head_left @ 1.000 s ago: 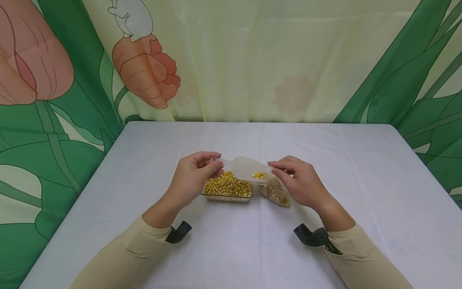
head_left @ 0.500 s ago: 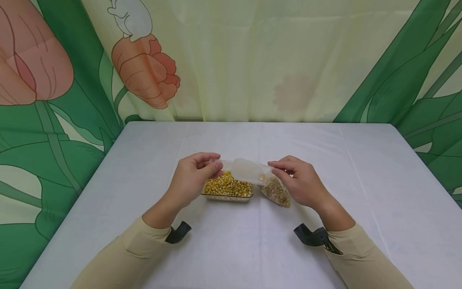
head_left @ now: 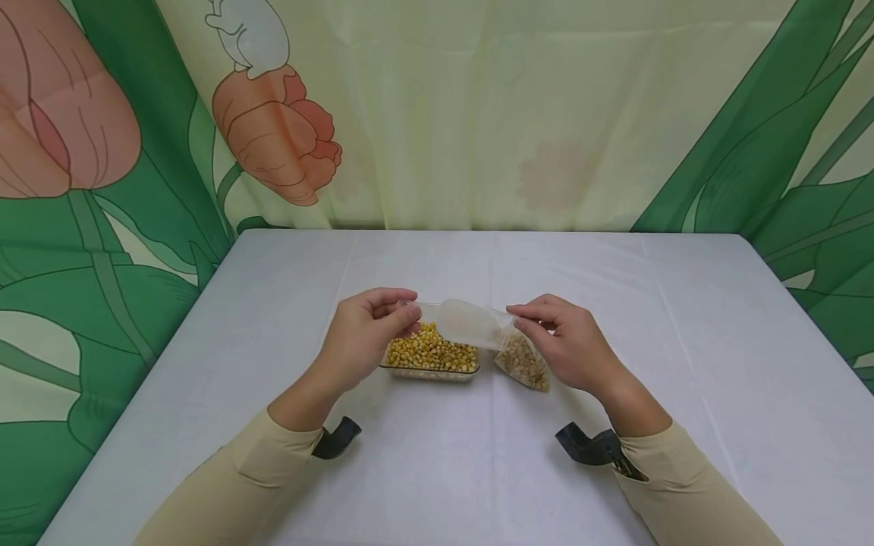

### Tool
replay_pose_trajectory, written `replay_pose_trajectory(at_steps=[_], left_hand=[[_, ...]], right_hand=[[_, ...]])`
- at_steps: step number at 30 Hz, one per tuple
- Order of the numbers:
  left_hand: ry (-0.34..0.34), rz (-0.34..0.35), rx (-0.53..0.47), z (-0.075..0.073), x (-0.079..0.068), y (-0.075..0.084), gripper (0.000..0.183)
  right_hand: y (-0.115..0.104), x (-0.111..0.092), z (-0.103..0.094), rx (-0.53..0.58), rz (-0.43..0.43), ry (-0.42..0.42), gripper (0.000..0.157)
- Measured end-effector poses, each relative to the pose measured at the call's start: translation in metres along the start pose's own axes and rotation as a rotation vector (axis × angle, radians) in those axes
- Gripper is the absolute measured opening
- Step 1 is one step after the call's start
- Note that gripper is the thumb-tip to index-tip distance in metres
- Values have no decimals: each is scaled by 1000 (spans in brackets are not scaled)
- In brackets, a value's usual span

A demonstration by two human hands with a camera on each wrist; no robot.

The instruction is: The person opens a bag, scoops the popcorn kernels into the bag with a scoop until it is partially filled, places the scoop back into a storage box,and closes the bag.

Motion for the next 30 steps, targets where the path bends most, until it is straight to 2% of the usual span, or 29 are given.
replay_pose_trajectory(at_steps=[10,18,25,30], left_hand=[[-4,14,-5,-7,0,3,29],[1,5,-40,-19,1,-1,30],[7,-14,-10,-32,-1,-6,32],[39,-49,47,-43,-3,-12,34]], right_hand=[[0,0,0,-7,3,-1,22],[1,0,0,-5,9,-4,21],[1,0,-1,-10,24,-7,21],[0,0,-1,-6,26,-8,21]])
Point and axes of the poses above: each hand's wrist, its own x-axis towards the middle knuckle, its own z-axis out of the palm, y = z × x, the point moved 1 cm from there along x, towards the middle knuckle, and after that the axes turned 2 degrees about x, right-handed, at the moved point
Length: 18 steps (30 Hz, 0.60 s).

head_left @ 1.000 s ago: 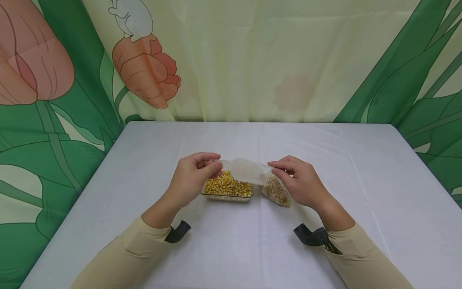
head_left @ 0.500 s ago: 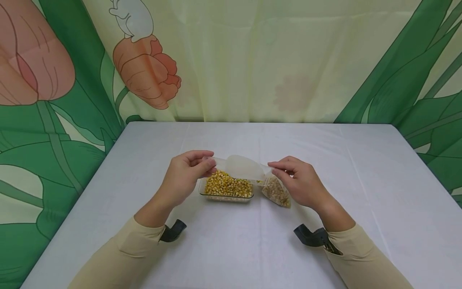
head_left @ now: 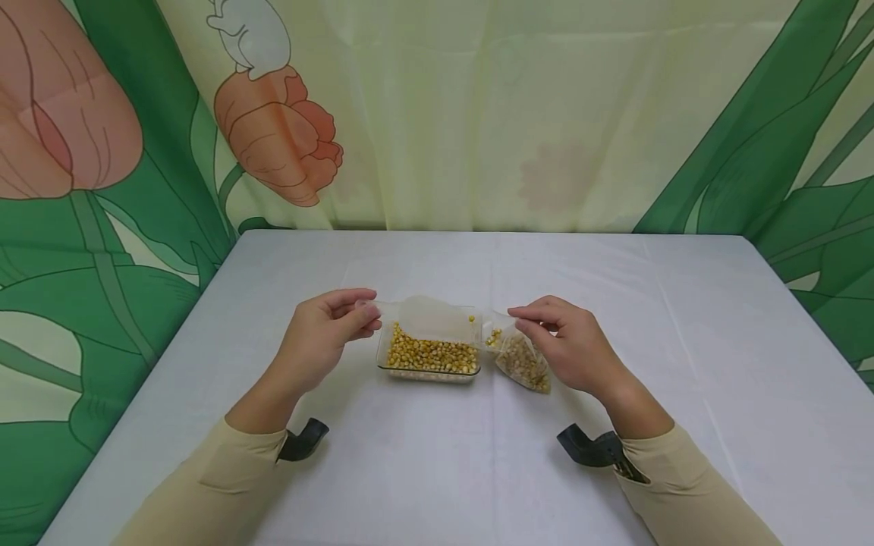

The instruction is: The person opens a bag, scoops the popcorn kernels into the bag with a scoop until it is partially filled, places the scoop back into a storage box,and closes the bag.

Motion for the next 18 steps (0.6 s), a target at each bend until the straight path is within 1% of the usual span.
replay_pose_trajectory(at_steps=[5,10,13,18], left_hand=[[29,-47,92,-9,-2,-7,36],[54,-50,185,-17,-5,-8,35],[66,-30,255,-21,-7,-6,34],[108,57,416,-24,-12,1,32]], right_hand=[[0,0,0,3,3,1,21],[0,0,0,4,10,-2,21],[0,0,0,7,13,-4,21],[0,0,0,13,19,-4,22]])
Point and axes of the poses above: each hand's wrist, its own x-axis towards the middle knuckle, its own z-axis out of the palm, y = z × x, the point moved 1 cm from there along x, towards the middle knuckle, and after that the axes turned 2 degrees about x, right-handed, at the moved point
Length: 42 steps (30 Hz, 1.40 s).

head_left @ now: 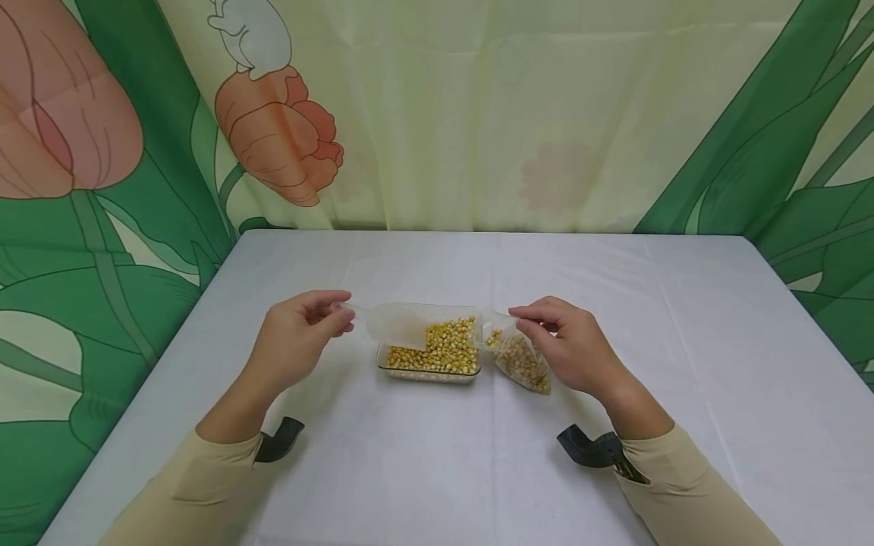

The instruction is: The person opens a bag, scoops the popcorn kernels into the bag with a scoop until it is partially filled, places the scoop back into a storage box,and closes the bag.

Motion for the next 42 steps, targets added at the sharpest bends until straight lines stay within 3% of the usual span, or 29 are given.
replay_pose_trajectory(at_steps=[8,17,29,42], left_hand=[[67,82,108,0,-2,9,23],[43,125,138,13,8,7,21],[-81,-51,3,18,20,-10,27],[-166,-117,-172,28,30,-22,31]], right_hand=[[0,-1,0,0,-4,2,21],[0,-1,0,2,1,1,21],[0,-1,0,-6,5,0,21],[0,-1,1,-6,7,1,21]])
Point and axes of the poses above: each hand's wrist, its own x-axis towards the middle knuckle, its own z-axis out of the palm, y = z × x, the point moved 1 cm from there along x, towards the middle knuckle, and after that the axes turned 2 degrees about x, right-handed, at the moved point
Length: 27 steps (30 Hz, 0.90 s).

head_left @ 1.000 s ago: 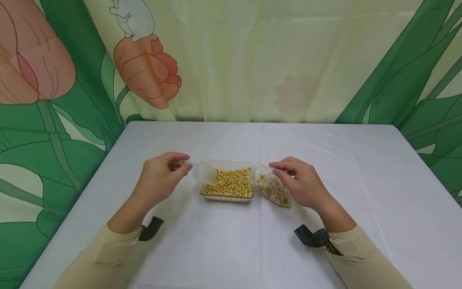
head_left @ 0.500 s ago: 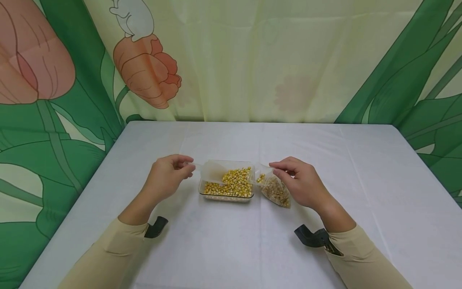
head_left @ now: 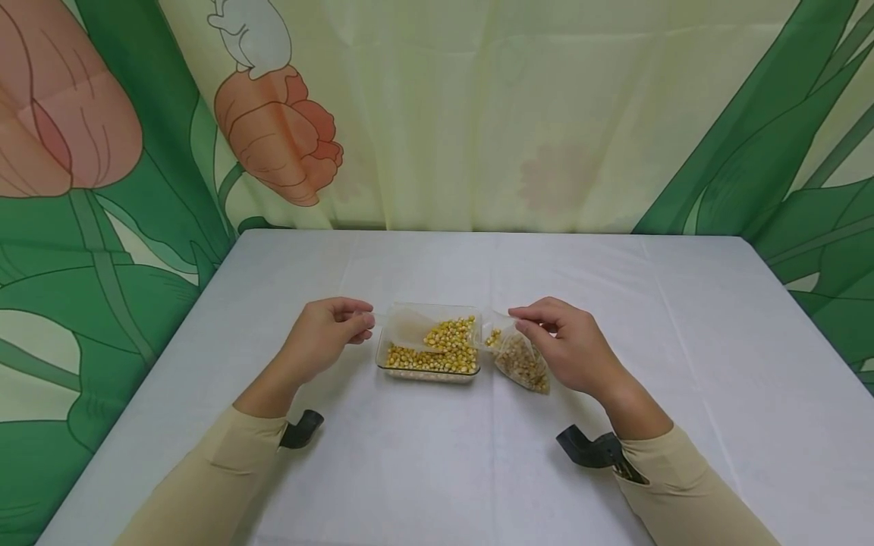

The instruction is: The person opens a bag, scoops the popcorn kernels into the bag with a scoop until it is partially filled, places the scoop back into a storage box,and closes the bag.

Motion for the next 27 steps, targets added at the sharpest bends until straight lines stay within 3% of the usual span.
replay_pose_trajectory(at_steps=[4,11,27], left_hand=[[-17,-15,-14,3,3,-5,31],[-43,-77,76,9,8,-13,28],[-57,-76,178,13,10,-14,33]], right_hand=[[0,0,0,2,-2,0,21],[0,0,0,2,5,-5,22],[2,0,1,3,-3,-6,21]])
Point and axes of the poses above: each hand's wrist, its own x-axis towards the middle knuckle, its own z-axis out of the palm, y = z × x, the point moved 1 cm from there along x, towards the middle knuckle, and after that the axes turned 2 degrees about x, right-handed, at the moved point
